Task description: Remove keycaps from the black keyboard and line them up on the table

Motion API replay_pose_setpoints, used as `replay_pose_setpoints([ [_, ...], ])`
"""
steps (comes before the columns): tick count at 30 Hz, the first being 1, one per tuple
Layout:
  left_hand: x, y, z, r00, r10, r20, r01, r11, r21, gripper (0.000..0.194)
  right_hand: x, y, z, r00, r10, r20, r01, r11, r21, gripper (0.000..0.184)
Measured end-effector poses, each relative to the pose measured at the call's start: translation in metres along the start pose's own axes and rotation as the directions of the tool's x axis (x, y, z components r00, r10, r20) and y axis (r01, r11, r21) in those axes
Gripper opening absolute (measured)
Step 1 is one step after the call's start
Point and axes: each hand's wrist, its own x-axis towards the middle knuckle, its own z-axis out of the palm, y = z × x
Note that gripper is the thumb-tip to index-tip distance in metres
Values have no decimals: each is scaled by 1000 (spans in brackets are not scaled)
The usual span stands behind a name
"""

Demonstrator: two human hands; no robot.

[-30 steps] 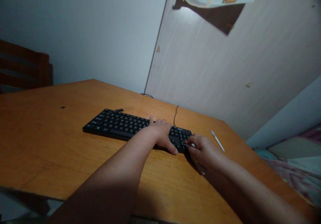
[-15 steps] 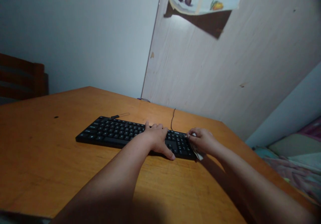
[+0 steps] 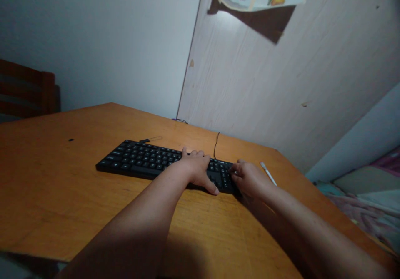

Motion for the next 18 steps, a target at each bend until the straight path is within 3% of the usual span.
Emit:
replay_pose_setpoints([
  [18,2,-2,2,1000,-2,-8,2,1000,-3,107,-56,-1,7,999,-49,-1,49,982,181,16],
])
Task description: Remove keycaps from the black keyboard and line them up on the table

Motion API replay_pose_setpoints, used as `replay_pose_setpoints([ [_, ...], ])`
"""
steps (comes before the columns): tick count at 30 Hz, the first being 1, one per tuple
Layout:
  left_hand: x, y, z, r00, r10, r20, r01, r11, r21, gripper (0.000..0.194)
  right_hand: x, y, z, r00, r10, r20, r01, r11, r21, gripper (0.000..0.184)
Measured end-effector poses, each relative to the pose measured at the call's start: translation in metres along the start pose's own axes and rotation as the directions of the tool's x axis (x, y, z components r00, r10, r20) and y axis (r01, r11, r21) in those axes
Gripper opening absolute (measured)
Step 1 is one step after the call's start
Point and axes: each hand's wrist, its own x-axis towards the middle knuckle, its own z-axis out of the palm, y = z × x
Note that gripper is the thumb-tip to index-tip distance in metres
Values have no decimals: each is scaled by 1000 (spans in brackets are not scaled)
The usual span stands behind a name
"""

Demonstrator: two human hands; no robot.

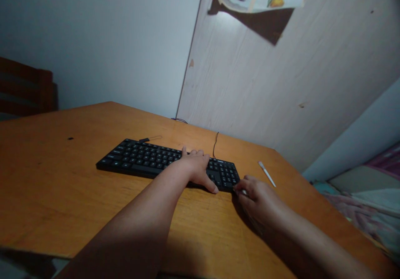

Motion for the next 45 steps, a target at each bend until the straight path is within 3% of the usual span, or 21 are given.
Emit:
replay_pose_setpoints([
  [4,0,1,-2,1000,-6,13,6,1000,-4,110,13,10,-10,1000,-8,-29,8,1000,14,15],
  [9,0,1,-2,1000,-4,5,4,1000,6,113,51,19,-15,993,23,-118,-34,995,-90,21],
  [16,-1,0,-2,1000,0,-6,0,1000,-1,108,84,15,-7,996,70,-54,-79,978,-192,22],
  [21,-4,3,-5,1000,5,0,-5,1000,9,106,69,8,-8,998,56,-6,-57,986,-158,19],
  [36,0,0,-1,1000,13,-16,-13,1000,6,111,1,-11,0,1000,1,-16,-2,995,-98,14],
  [40,0,0,0,1000,2,-11,-2,1000,10,114,5,2,-8,1000,-27,14,27,1000,-8,17],
  [45,-1,1,-1,1000,-3,-6,3,1000,12,116,38,34,-13,993,51,-111,-56,997,-45,21],
])
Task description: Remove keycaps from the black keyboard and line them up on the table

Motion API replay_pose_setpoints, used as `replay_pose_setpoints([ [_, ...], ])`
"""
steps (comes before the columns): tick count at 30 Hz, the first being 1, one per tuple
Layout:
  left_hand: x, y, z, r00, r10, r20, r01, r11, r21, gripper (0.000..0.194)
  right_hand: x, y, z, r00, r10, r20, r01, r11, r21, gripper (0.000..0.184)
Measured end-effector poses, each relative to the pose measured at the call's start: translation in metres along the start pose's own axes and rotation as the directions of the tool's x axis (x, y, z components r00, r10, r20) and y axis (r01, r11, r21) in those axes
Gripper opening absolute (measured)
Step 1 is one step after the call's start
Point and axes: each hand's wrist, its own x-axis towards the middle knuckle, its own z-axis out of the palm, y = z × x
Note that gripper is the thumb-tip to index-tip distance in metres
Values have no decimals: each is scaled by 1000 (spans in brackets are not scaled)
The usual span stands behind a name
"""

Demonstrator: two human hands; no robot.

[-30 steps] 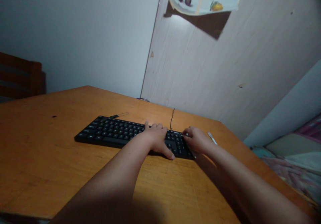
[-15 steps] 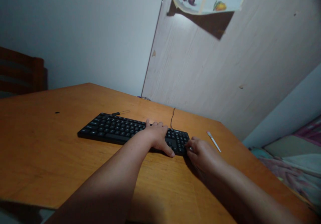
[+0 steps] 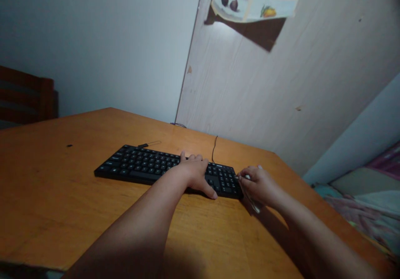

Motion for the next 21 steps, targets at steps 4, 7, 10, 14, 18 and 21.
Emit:
replay_pose_setpoints([
  [4,-1,-1,0,1000,4,-9,-4,1000,0,111,23,7,11,997,46,-60,-46,999,-8,23],
  [7,-1,-2,1,1000,8,-12,-8,1000,0,109,27,3,18,998,34,-54,-35,999,-16,23],
  [10,-1,-2,1,1000,6,-7,-6,1000,-2,113,23,-3,18,999,28,-21,-28,1000,-10,22],
  [14,-1,-2,1,1000,8,-4,-8,1000,-3,118,11,-9,11,999,-8,46,9,1000,-12,19],
  [18,-1,-3,0,1000,22,0,-22,1000,-4,118,-2,-15,5,994,-31,104,34,999,-24,17],
  [21,-1,-3,0,1000,16,2,-16,1000,-3,119,-11,-20,1,989,-49,143,54,998,-33,16],
])
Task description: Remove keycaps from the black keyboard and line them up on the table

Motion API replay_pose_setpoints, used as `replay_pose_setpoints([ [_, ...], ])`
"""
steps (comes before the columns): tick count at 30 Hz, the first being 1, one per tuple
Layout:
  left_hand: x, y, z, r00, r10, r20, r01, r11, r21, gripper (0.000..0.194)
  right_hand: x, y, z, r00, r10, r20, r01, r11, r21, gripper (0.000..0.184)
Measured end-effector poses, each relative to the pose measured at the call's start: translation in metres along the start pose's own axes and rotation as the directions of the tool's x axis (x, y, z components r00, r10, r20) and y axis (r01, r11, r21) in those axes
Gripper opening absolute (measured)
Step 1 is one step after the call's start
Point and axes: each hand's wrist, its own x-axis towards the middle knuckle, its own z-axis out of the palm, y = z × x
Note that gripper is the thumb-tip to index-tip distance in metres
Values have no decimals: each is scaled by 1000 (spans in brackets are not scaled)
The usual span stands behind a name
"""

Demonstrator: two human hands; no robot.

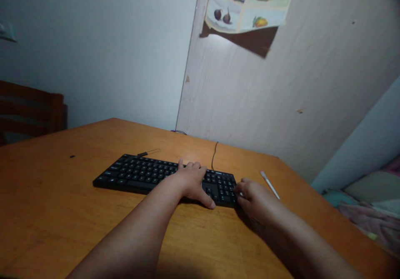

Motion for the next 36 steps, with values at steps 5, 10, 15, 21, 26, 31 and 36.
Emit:
replay_pose_setpoints([
  [5,0,-1,1,1000,-13,6,13,1000,5,117,-13,-10,-10,998,-29,51,30,999,-20,15],
  [10,0,-3,2,1000,-14,19,14,1000,22,117,-21,-9,-19,994,-78,80,72,995,66,17],
  [15,1,-6,2,1000,0,26,-1,999,38,120,-6,24,-10,999,-39,20,31,958,285,18],
  [21,1,-6,1,999,-4,39,3,999,42,117,27,60,20,967,171,-190,-64,882,468,18],
  [26,1,-5,0,999,-11,46,9,999,42,121,36,59,28,968,85,-237,35,887,460,23],
  [31,-1,-5,-1,998,-5,58,3,1000,30,124,31,52,22,982,73,-173,-1,924,381,17],
  [36,-2,-3,-3,998,-11,66,9,999,38,122,18,43,12,995,30,-91,0,949,316,15],
])
